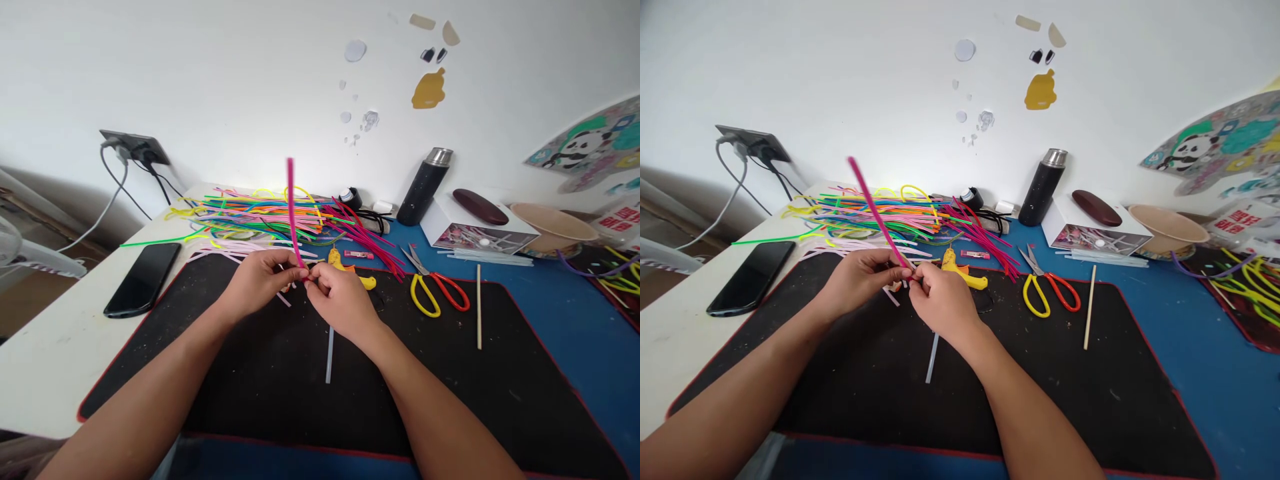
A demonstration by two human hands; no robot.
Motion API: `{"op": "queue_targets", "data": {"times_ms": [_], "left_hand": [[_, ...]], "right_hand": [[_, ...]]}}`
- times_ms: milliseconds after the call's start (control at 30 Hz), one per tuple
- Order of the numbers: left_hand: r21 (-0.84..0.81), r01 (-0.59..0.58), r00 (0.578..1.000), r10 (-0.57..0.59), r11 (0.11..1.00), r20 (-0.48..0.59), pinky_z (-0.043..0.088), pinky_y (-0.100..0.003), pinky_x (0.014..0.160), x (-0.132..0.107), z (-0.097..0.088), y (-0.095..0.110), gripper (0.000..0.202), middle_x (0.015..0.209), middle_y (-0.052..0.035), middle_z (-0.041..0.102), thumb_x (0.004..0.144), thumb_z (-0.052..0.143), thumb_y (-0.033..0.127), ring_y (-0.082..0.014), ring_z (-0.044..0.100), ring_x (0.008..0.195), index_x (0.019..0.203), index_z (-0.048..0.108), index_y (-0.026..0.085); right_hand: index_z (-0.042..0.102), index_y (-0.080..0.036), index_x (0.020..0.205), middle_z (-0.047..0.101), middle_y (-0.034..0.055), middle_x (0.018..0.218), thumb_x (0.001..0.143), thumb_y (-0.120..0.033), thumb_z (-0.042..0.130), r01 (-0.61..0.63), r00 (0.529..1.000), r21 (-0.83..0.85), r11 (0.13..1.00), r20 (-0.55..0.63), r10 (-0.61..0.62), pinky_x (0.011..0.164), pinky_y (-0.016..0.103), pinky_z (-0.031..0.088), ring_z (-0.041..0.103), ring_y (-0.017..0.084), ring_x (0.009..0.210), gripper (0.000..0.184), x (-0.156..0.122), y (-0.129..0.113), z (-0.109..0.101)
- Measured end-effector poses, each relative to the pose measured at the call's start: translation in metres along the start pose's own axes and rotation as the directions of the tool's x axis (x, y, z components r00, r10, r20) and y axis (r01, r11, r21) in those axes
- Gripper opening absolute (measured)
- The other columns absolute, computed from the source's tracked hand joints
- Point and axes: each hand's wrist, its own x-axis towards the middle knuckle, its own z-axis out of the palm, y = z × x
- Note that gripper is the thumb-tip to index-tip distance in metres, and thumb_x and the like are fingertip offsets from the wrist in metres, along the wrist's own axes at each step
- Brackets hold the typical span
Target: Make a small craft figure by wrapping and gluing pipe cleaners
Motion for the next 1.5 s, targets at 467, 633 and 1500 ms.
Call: {"op": "queue_targets", "data": {"times_ms": [467,633,1500], "left_hand": [[-0.197,0.100,0.995,-0.096,0.975,0.028,0.050,-0.025,0.056,0.004,-0.004,0.008,0.043,0.070,-0.0003,0.067,0.075,0.089,0.054,-0.0123,0.059,0.056,0.084,0.072,0.015],[-0.264,0.109,0.994,-0.113,0.958,0.000,0.051,-0.024,0.053,0.004,-0.003,0.010,0.043,0.065,-0.0005,0.067,0.073,0.090,0.053,-0.0125,0.060,0.054,0.082,0.072,0.015],[-0.249,0.151,0.988,-0.156,0.957,-0.001,0.051,-0.026,0.054,0.005,-0.001,0.012,0.045,0.065,-0.0025,0.069,0.068,0.092,0.055,-0.0136,0.060,0.055,0.082,0.077,0.015]], "right_hand": [[0.066,-0.024,0.091,0.054,-0.0069,0.057,0.093,-0.028,0.062,-0.028,0.998,0.077,0.997,-0.061,0.033,0.054,0.028,0.030,0.049,0.014,0.052,0.007,0.001,0.006,0.003],[0.067,-0.024,0.094,0.057,-0.0063,0.061,0.094,-0.030,0.063,-0.039,0.996,0.134,0.990,-0.072,0.049,0.056,0.027,0.034,0.052,0.014,0.054,0.008,0.002,0.003,0.000],[0.064,-0.023,0.088,0.047,-0.0080,0.056,0.094,-0.028,0.060,-0.037,0.996,0.184,0.982,-0.071,0.050,0.053,0.027,0.030,0.043,0.012,0.051,0.009,0.001,0.003,-0.003]]}}
